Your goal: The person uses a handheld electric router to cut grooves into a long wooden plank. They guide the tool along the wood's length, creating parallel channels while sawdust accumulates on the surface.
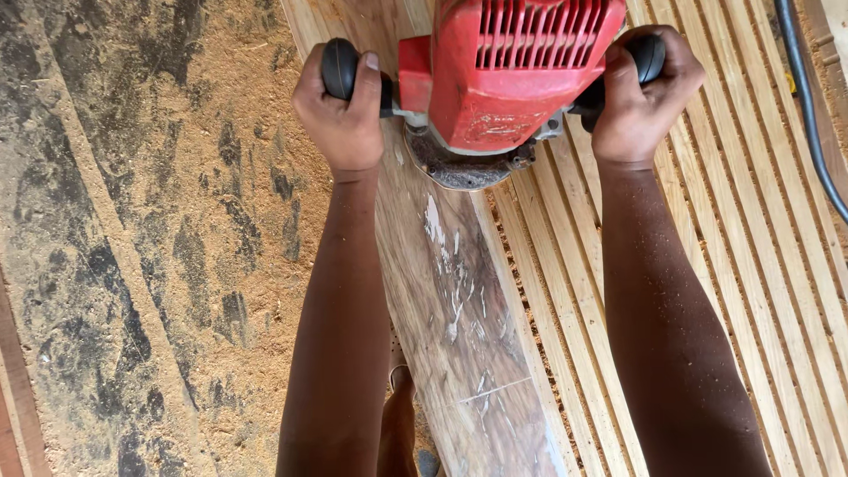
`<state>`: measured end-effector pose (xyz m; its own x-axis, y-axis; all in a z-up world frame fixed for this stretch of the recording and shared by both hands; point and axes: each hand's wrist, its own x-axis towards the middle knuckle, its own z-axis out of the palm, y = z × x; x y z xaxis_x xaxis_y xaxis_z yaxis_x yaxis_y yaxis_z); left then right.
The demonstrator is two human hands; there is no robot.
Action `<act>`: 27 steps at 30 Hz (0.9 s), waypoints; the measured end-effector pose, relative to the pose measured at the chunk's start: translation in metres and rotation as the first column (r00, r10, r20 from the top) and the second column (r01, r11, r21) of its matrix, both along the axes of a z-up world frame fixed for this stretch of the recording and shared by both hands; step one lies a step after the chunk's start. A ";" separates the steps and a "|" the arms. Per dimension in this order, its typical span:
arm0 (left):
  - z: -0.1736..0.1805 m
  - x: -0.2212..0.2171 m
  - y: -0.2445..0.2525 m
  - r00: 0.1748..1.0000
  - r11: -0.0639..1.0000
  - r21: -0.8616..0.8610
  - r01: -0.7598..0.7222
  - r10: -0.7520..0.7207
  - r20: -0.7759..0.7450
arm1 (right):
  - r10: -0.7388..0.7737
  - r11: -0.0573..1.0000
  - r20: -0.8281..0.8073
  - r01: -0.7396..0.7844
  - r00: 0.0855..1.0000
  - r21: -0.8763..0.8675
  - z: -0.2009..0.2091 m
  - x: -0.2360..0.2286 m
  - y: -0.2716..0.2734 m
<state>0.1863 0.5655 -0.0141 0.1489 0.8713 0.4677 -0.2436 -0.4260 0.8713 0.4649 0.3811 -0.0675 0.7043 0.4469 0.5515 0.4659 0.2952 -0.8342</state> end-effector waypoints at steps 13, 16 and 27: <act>0.005 0.008 0.022 0.999 0.999 0.025 -0.041 0.042 -0.027 | 0.050 0.999 0.013 -0.050 0.999 -0.016 0.043 -0.009 0.030; 0.005 0.010 0.027 0.997 0.997 0.050 -0.056 0.058 -0.045 | 0.044 0.998 0.058 -0.042 0.997 -0.036 0.052 -0.011 0.035; 0.001 0.017 0.053 0.997 0.997 0.050 -0.053 0.056 -0.045 | 0.044 0.997 0.071 -0.040 0.996 -0.058 0.058 -0.006 0.058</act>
<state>0.2031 0.6181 -0.0129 0.1241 0.8548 0.5040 -0.1792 -0.4802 0.8586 0.4585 0.4387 -0.0096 0.6432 0.5076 0.5733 0.5138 0.2689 -0.8147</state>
